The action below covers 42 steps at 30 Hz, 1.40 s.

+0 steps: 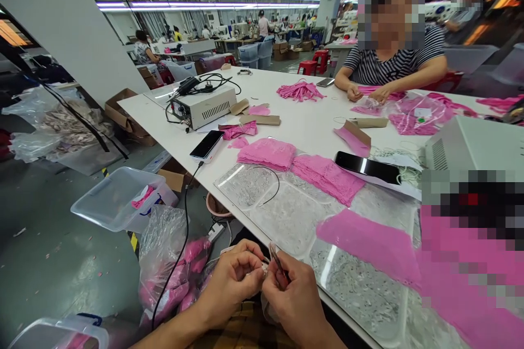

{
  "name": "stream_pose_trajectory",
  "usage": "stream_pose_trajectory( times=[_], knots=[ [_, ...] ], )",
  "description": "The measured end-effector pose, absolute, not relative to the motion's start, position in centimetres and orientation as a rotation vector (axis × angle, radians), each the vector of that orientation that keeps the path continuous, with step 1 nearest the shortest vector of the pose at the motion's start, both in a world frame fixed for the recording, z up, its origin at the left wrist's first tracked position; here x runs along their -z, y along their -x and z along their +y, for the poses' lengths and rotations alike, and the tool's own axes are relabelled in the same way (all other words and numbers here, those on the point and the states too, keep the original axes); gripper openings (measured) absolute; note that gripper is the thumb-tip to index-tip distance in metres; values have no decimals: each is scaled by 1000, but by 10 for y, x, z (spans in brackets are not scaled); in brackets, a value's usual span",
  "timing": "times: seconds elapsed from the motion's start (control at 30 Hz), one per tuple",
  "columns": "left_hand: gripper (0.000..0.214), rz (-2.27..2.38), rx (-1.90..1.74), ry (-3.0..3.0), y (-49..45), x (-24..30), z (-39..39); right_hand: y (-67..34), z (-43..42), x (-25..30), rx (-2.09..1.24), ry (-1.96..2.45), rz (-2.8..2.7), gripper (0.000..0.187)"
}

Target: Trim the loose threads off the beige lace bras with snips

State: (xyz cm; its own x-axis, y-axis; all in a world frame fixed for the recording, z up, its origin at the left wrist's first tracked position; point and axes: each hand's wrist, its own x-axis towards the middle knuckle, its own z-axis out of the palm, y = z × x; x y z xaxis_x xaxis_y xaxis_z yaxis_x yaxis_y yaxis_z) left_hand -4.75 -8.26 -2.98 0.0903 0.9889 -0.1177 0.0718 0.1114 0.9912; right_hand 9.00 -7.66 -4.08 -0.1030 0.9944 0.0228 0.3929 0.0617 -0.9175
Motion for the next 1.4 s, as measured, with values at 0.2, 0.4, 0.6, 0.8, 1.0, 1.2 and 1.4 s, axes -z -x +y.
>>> stream_pose_trajectory(
  times=[0.2,0.4,0.6,0.8,1.0,1.2,1.4],
  knots=[
    [9,1210,-999,-1135,48,30,-81,-95,-74,40,-1157,1404,-1565,19],
    [12,1320,-1016,-1354,46,28,-83,-89,-79,39,-1007,1433,-1544,17],
    [11,1375,-1057,-1252,50,28,-80,-90,-77,43,-1160,1437,-1423,21],
    [10,1361,-1040,-1214,52,29,-80,-94,-76,40,-1049,1371,-1620,23],
    [12,1412,-968,-1350,49,27,-83,-93,-76,51,-839,1329,-1814,16],
    [11,1360,-908,-1361,52,22,-82,-86,-81,41,-1070,1393,-1515,14],
    [10,1187,-870,-1014,53,25,-79,-89,-74,44,-1467,1402,-1336,14]
  ],
)
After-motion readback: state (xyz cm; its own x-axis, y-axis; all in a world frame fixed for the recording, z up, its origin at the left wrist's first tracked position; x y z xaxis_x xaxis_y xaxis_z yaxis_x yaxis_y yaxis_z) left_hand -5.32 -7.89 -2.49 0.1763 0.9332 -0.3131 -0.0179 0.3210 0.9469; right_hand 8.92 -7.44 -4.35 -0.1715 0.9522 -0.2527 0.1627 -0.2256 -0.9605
